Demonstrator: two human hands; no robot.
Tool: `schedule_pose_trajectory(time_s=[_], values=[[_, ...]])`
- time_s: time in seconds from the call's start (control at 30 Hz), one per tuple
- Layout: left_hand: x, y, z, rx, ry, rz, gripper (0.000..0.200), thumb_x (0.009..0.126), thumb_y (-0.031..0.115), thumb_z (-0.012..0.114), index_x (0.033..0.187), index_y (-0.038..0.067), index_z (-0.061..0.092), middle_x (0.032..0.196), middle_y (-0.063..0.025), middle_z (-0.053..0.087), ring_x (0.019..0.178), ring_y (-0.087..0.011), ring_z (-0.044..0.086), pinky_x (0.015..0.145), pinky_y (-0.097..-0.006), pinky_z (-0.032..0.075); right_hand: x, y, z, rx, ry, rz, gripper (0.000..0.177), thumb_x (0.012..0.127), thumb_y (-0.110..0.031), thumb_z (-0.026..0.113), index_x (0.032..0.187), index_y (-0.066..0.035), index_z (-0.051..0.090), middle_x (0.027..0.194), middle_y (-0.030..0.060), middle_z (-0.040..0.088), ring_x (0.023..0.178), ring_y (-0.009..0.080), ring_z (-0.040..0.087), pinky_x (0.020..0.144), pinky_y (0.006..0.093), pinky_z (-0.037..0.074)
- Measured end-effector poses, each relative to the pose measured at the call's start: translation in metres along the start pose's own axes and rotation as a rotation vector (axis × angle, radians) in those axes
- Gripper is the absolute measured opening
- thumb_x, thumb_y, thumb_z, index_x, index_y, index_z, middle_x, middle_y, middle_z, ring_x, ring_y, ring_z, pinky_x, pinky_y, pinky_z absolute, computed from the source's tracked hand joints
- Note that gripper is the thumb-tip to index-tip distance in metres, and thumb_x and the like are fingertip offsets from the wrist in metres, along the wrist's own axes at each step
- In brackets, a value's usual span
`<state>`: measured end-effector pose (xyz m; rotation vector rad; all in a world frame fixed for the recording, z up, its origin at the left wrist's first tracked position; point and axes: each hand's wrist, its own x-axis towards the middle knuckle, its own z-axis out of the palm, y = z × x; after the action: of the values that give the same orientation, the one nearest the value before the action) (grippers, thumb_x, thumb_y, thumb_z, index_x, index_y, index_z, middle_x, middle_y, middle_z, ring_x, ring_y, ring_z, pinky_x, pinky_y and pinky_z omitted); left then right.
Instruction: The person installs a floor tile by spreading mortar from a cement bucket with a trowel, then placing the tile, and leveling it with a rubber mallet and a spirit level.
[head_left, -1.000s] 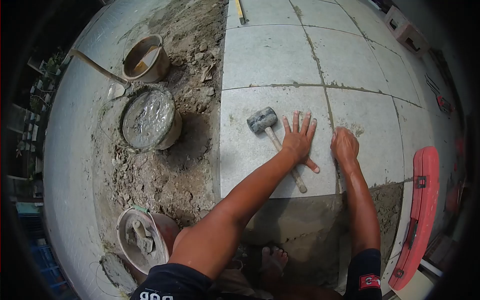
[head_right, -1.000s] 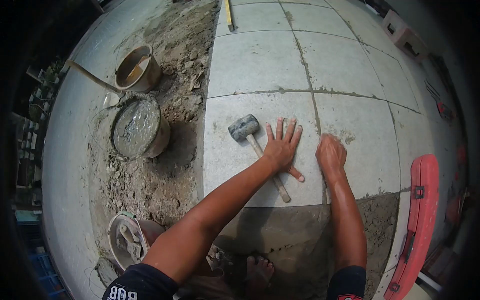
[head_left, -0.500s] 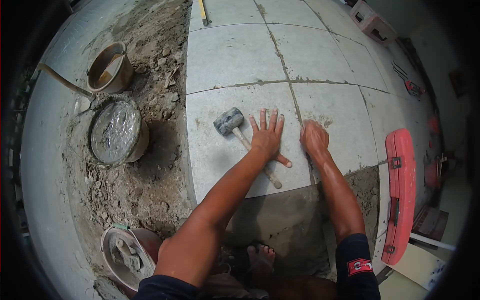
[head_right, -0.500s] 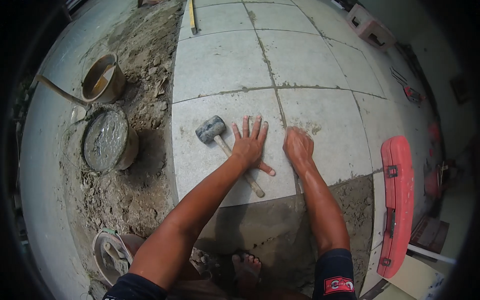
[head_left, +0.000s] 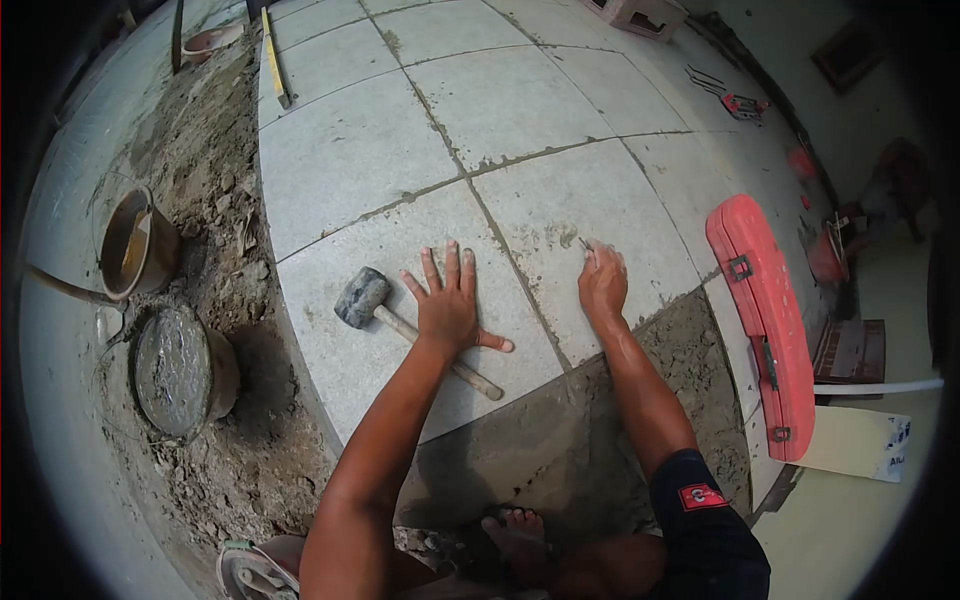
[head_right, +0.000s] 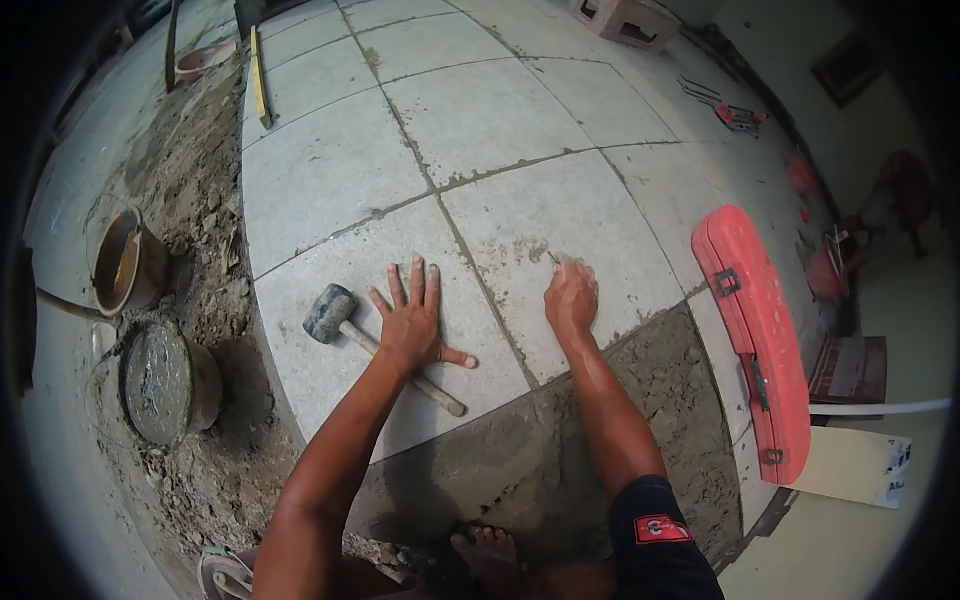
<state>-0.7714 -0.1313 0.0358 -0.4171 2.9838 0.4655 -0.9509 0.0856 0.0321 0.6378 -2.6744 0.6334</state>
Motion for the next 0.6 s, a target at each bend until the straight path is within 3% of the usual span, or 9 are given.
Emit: schedule_pose_trajectory(time_s=[0.07, 0.1, 0.13, 0.17, 0.23, 0.27, 0.33, 0.43, 0.6], values=[[0.001, -0.001, 0.002, -0.024, 0.023, 0.027, 0.174, 0.035, 0.096, 0.075, 0.165, -0.005, 0.015, 0.172, -0.0307, 0.007, 0.153, -0.0644, -0.004, 0.107, -0.0895, 0.008, -0.003, 0.013, -0.005, -0.035, 0.003, 0.070, 0.022, 0.099, -0.010, 0.057, 0.118, -0.009, 0.068, 0.123, 0.0144, 0.067, 0.117, 0.0383, 0.059, 0.100, 0.0536, 0.044], [0.004, 0.000, 0.005, -0.017, 0.021, 0.053, 0.174, 0.035, 0.096, 0.075, 0.165, -0.005, 0.015, 0.172, -0.0307, 0.007, 0.153, -0.0644, -0.004, 0.107, -0.0895, 0.008, -0.004, 0.017, -0.003, -0.048, -0.021, 0.114, 0.019, 0.099, -0.010, 0.056, 0.114, -0.010, 0.068, 0.129, 0.0132, 0.064, 0.120, 0.0371, 0.057, 0.102, 0.0548, 0.042], [0.004, 0.000, 0.004, -0.018, 0.009, 0.039, 0.174, 0.035, 0.097, 0.073, 0.165, -0.004, 0.016, 0.173, -0.0292, 0.006, 0.154, -0.0636, -0.005, 0.107, -0.0889, 0.007, -0.004, 0.019, -0.001, -0.062, -0.057, 0.141, 0.016, 0.101, -0.011, 0.054, 0.113, -0.009, 0.065, 0.142, 0.0144, 0.057, 0.133, 0.0359, 0.050, 0.112, 0.0571, 0.035], [0.005, 0.000, 0.003, -0.020, -0.003, 0.020, 0.174, 0.035, 0.098, 0.071, 0.165, -0.002, 0.016, 0.174, -0.0276, 0.005, 0.154, -0.0627, -0.006, 0.108, -0.0883, 0.006, -0.001, 0.026, 0.007, -0.062, -0.050, 0.156, 0.016, 0.101, -0.011, 0.054, 0.113, -0.009, 0.065, 0.142, 0.0144, 0.057, 0.133, 0.0359, 0.050, 0.112, 0.0571, 0.035], [0.007, 0.002, 0.003, -0.037, -0.018, 0.034, 0.174, 0.035, 0.097, 0.073, 0.165, -0.004, 0.017, 0.173, -0.0291, 0.006, 0.154, -0.0629, -0.006, 0.108, -0.0888, 0.005, 0.008, 0.036, 0.018, -0.150, 0.059, -0.003, 0.025, 0.104, -0.012, 0.049, 0.127, -0.006, 0.059, 0.151, 0.0179, 0.052, 0.147, 0.0366, 0.041, 0.122, 0.0562, 0.028], [0.006, 0.002, 0.004, -0.028, -0.012, 0.040, 0.175, 0.035, 0.097, 0.074, 0.164, -0.005, 0.016, 0.172, -0.0307, 0.005, 0.153, -0.0638, -0.006, 0.106, -0.0899, 0.006, 0.005, 0.040, 0.018, -0.152, 0.055, 0.014, 0.025, 0.104, -0.012, 0.049, 0.127, -0.006, 0.059, 0.151, 0.0179, 0.052, 0.147, 0.0366, 0.041, 0.122, 0.0562, 0.028], [0.009, 0.001, 0.004, -0.009, 0.005, 0.056, 0.176, 0.035, 0.097, 0.075, 0.163, -0.008, 0.015, 0.172, -0.0324, 0.005, 0.152, -0.0648, -0.007, 0.104, -0.0911, 0.008, 0.010, 0.040, 0.019, -0.120, -0.063, 0.078, 0.035, 0.107, -0.013, 0.045, 0.139, -0.002, 0.049, 0.157, 0.0186, 0.047, 0.156, 0.0361, 0.029, 0.128, 0.0549, 0.018], [0.010, 0.001, 0.006, -0.006, -0.004, 0.050, 0.175, 0.035, 0.096, 0.075, 0.163, -0.009, 0.016, 0.172, -0.0320, 0.003, 0.152, -0.0649, -0.007, 0.103, -0.0914, 0.009, 0.014, 0.040, 0.019, -0.161, -0.123, 0.104, 0.039, 0.108, -0.014, 0.042, 0.144, -0.002, 0.045, 0.159, 0.0181, 0.045, 0.158, 0.0355, 0.027, 0.129, 0.0549, 0.017], [0.010, 0.001, 0.005, 0.016, 0.009, 0.056, 0.176, 0.035, 0.097, 0.075, 0.163, -0.009, 0.016, 0.172, -0.0324, 0.004, 0.152, -0.0650, -0.007, 0.103, -0.0914, 0.009, 0.015, 0.039, 0.018, -0.130, -0.095, 0.088, 0.035, 0.107, -0.015, 0.042, 0.140, -0.003, 0.048, 0.162, 0.0181, 0.042, 0.158, 0.0344, 0.027, 0.129, 0.0547, 0.016]])
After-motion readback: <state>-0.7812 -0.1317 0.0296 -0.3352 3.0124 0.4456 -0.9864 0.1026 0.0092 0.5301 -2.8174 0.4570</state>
